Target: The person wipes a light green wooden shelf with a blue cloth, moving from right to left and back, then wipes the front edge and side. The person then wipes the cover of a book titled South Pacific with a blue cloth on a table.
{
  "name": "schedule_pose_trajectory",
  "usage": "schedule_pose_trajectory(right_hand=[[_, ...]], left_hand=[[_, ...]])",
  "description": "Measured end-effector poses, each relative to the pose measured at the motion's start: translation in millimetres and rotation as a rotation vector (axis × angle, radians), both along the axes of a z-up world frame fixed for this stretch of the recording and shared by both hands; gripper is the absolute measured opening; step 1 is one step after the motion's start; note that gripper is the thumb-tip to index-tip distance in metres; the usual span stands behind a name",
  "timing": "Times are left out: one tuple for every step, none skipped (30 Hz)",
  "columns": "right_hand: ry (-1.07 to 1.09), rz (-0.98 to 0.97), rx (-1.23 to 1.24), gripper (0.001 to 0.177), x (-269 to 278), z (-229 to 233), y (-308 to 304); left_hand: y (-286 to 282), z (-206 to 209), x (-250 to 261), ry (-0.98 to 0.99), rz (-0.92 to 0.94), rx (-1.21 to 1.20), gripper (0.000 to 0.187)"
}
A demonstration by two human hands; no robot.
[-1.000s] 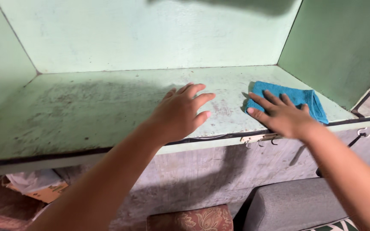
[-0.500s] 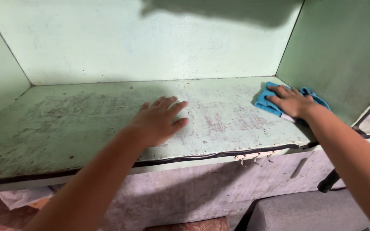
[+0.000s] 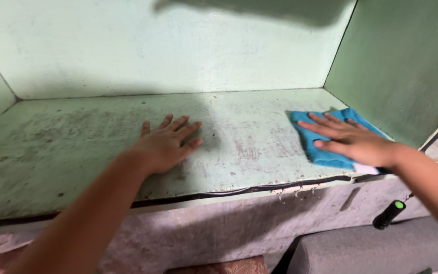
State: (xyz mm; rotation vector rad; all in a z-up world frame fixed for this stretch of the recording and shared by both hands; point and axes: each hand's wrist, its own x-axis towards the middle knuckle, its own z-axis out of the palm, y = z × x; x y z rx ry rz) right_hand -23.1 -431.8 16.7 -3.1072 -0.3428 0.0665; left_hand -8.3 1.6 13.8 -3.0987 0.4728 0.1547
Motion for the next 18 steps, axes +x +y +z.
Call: schedule_pose_trajectory(right_hand=[[-0.001, -0.02, -0.02, 0.086, -2, 3, -5], [-0.003, -0.038, -0.04, 0.086, 0, 5, -8], [-0.022, -0.068, -0.028, 0.085, 4, 7, -8], [-0.044, -0.096, -0.019, 0.085, 11, 9, -7], [-0.065, -0.125, -0.01, 0.085, 15, 10, -5], [-0.069, -0.142, -0.005, 0.083, 18, 11, -2], [-0.074, -0.16, -0.001, 0.081, 22, 9, 4], [-0.075, -0.177, 0.001, 0.079, 23, 5, 11], [-0.052, -0.1, -0.003, 0.081, 18, 1, 15], [-0.039, -0.022, -0.003, 0.083, 11, -1, 17], [-0.026, 0.056, -0.003, 0.085, 3, -2, 16], [-0.019, 0.05, 0.01, 0.086, 0, -1, 15], [-0.012, 0.044, 0.024, 0.087, -3, 1, 11], [0.005, 0.036, 0.035, 0.088, -6, 0, 4], [-0.024, 0.009, 0.038, 0.09, -3, -1, -4], [-0.057, -0.016, 0.04, 0.092, 7, 0, -11], [-0.089, -0.041, 0.042, 0.095, 20, -1, -18], [-0.103, -0.082, 0.056, 0.093, 33, -3, -27]], left_hand=[[-1, -1, 0, 0.012, 0.002, -0.001, 0.073], [0, 0, 1, 0.024, 0.006, -0.001, 0.073], [0, 0, 2, 0.035, 0.01, -0.001, 0.073], [0, 0, 3, 0.029, 0.008, 0.0, 0.073], [0, 0, 3, 0.023, 0.007, 0.001, 0.074], [0, -1, 3, 0.02, 0.005, 0.001, 0.074], [1, -2, 4, 0.01, 0.0, -0.019, 0.073], [2, -3, 4, 0.002, -0.005, -0.04, 0.073], [3, -6, 4, -0.005, -0.009, -0.062, 0.073], [5, -7, 4, -0.014, -0.023, -0.07, 0.073], [5, -9, 4, -0.022, -0.036, -0.077, 0.073], [6, -7, 5, -0.038, -0.048, -0.082, 0.074], [8, -5, 7, -0.035, -0.033, -0.077, 0.073], [7, -7, 6, -0.021, -0.02, -0.074, 0.073], [7, -9, 5, -0.008, -0.007, -0.072, 0.072], [7, -9, 6, -0.013, -0.003, -0.069, 0.073], [7, -8, 6, -0.018, 0.001, -0.066, 0.073], [7, -9, 6, -0.019, 0.005, -0.066, 0.073]])
